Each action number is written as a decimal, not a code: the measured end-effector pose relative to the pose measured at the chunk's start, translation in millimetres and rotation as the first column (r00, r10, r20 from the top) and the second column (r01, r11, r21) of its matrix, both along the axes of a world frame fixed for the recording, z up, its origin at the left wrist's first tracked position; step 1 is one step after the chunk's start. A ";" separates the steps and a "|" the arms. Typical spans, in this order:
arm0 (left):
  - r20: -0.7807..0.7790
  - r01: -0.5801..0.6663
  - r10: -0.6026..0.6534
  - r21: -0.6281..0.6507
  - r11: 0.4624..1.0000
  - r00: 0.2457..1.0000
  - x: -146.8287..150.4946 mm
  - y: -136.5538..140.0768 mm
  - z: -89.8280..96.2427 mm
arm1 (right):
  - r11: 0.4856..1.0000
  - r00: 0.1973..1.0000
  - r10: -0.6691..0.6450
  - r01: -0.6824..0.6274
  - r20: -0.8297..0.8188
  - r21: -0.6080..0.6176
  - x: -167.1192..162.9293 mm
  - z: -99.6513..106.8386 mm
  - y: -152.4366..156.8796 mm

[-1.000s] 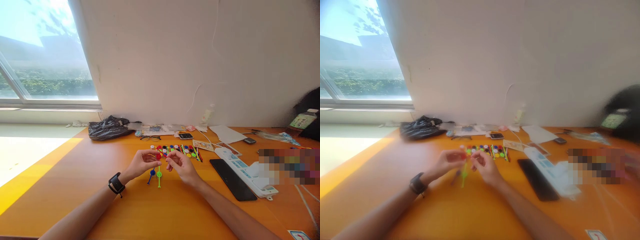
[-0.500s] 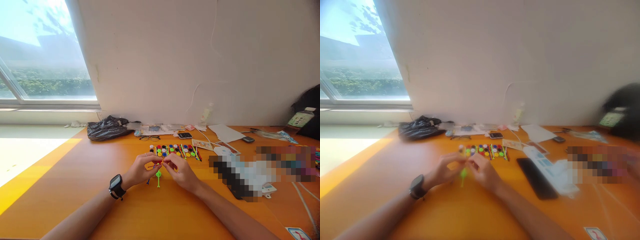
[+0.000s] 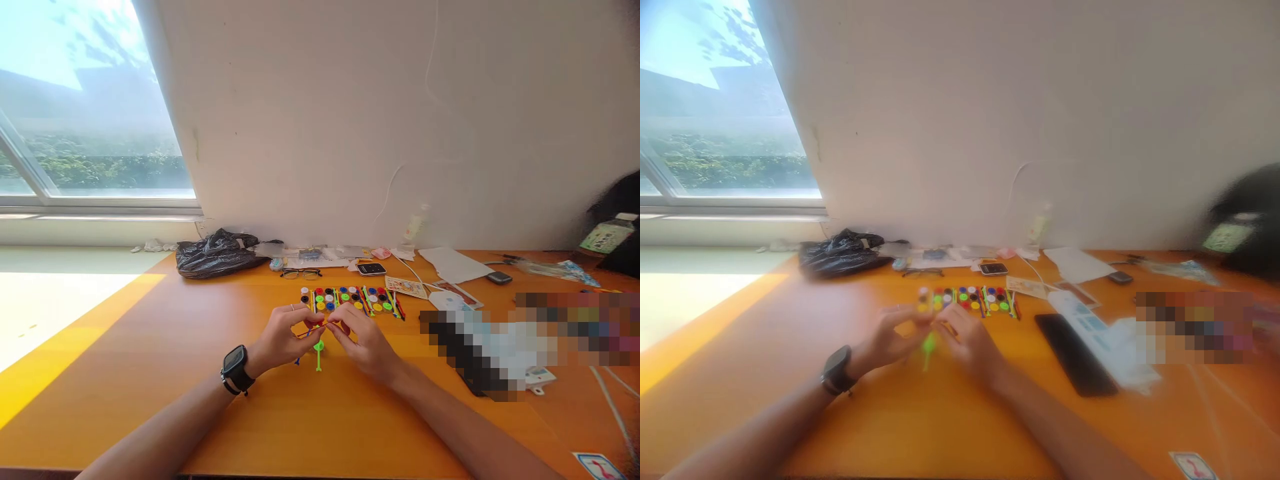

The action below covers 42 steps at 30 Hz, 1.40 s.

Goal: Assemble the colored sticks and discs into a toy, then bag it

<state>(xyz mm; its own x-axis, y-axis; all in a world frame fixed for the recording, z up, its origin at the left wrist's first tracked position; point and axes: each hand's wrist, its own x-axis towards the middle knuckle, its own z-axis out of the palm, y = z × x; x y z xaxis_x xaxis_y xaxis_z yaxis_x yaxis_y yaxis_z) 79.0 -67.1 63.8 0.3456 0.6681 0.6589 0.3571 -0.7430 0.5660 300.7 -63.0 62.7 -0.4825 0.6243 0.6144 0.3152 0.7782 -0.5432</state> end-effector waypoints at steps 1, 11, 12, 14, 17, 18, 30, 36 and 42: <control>-0.002 0.004 -0.004 0.000 1.000 1.000 0.5 -0.6 0.8 | 1.000 1.000 -0.001 0.001 -0.003 0.000 -0.3 0.4 -0.3; 0.153 0.223 -0.184 -0.299 0.928 0.971 -5.4 -9.2 36.0 | 0.999 1.000 -0.006 0.007 -0.018 0.043 2.6 2.9 0.6; 0.188 0.259 -0.202 -0.368 0.893 0.961 -6.4 -9.1 39.1 | 0.999 1.000 -0.005 0.006 -0.021 0.042 2.9 2.5 1.3; 0.259 0.337 -0.237 -0.469 0.816 0.936 -7.3 -7.7 42.5 | 0.999 1.000 0.001 0.001 -0.031 0.045 3.0 1.3 2.6; 0.337 0.419 -0.273 -0.511 0.750 0.901 -6.8 -4.6 42.5 | 0.998 0.999 -0.010 0.013 -0.035 0.067 2.8 0.1 3.1; 0.349 0.426 -0.273 -0.512 0.746 0.897 -6.5 -3.6 41.9 | 0.995 0.998 -0.045 0.049 -0.049 0.082 3.1 0.5 2.8; 0.326 0.291 -0.142 -0.470 0.833 0.935 -11.9 8.6 25.4 | 0.996 0.998 -0.059 0.056 -0.029 -0.075 14.6 2.5 0.7; 0.379 0.286 -0.108 -0.454 0.844 0.919 -14.5 13.2 21.5 | 0.979 0.985 -0.088 0.057 -0.152 -0.198 20.4 2.7 5.2; 0.379 0.271 -0.091 -0.454 0.849 0.921 -14.7 14.7 20.3 | 0.988 0.992 -0.070 0.055 -0.102 -0.141 19.8 7.6 5.5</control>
<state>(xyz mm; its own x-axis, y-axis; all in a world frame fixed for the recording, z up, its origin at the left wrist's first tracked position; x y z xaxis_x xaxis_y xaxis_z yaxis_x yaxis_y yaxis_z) 64.3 -52.4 84.1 0.3147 0.8787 0.3588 -0.0308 -0.3684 0.9292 320.5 -57.5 70.3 -0.3764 0.7333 0.5663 0.2956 0.6743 -0.6767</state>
